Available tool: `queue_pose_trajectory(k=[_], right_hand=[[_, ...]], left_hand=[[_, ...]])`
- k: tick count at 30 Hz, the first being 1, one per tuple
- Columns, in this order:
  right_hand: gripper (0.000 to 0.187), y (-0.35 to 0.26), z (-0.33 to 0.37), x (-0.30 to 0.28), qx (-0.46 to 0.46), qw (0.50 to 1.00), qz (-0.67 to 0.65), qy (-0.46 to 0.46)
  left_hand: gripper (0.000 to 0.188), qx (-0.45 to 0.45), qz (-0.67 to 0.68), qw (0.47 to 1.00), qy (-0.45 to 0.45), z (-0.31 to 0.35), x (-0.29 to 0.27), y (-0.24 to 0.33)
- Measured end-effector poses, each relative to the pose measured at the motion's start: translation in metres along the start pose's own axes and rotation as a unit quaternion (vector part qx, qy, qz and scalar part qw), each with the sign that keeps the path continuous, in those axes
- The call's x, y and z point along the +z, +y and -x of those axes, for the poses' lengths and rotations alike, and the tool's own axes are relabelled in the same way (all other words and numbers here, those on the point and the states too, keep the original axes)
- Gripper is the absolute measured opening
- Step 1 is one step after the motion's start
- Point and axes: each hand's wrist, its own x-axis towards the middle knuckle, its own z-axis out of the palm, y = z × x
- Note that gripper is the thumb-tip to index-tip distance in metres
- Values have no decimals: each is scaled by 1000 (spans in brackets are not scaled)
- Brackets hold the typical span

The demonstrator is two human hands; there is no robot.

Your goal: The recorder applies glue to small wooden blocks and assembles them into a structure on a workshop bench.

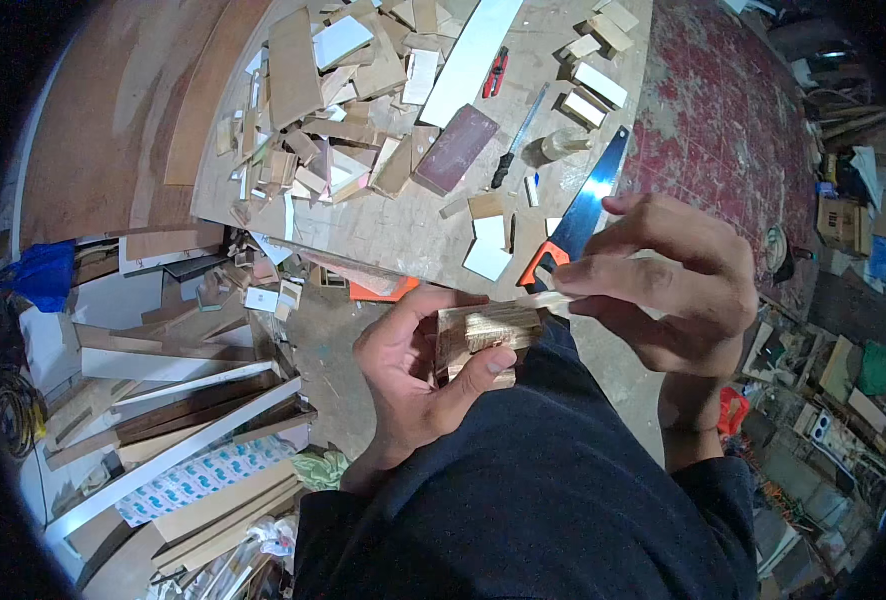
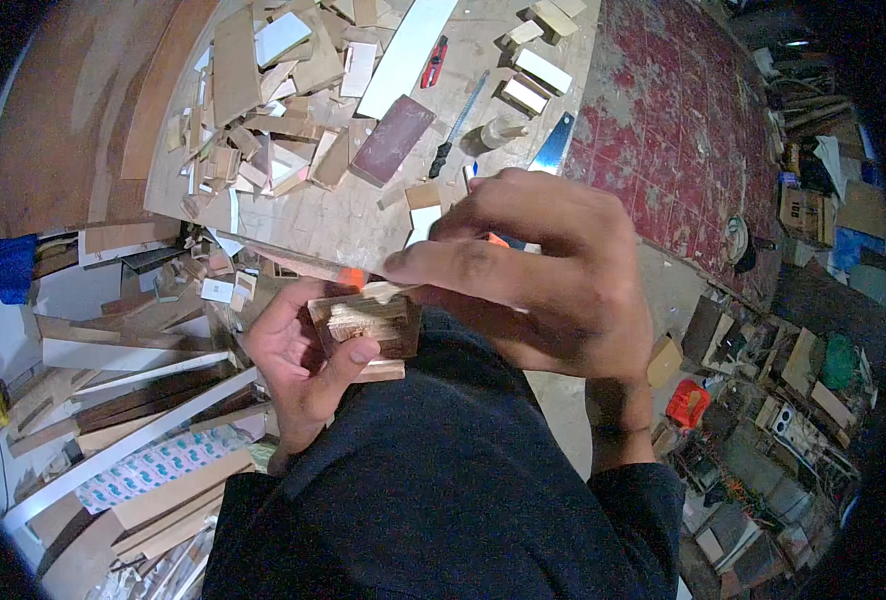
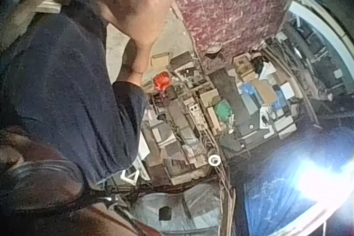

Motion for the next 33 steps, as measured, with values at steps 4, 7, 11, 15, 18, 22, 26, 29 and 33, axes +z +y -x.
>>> queue_pose_trajectory(k=[4, 7, 11, 15, 18, 22, 26, 29, 33], right_hand=[[25, 2, 2, -4, -21, 998, 4, -52], [28, 1, 6, -9, 20, 999, 28, -34], [30, 2, 8, -18, 45, 998, 32, -14], [28, 1, 10, -18, 25, 999, -9, 38], [28, 5, 12, -21, 20, 999, 7, 26], [27, -4, 9, -10, 22, 998, -45, 37], [27, 3, 11, 0, 2, 998, -58, -23], [28, 3, 14, -9, 15, 997, -64, -43], [33, 2, 16, -17, 44, 997, -54, -25]], left_hand=[[34, 9, -5, 1000, 1, 1, -1, 1], [34, 8, -3, 1000, -4, 1, -1, 3], [34, 10, -14, 1000, -3, 3, -3, 1], [34, 10, -12, 1000, -5, 3, -3, 2], [34, 4, -6, 1000, -5, 3, -1, 2], [36, 2, 4, 1000, -2, 3, 4, 4], [37, 5, -3, 1000, -1, 4, 3, 0], [37, -7, -10, 1000, 3, 5, -1, -4], [37, 1, -1, 1000, -12, 1, -4, -8]])
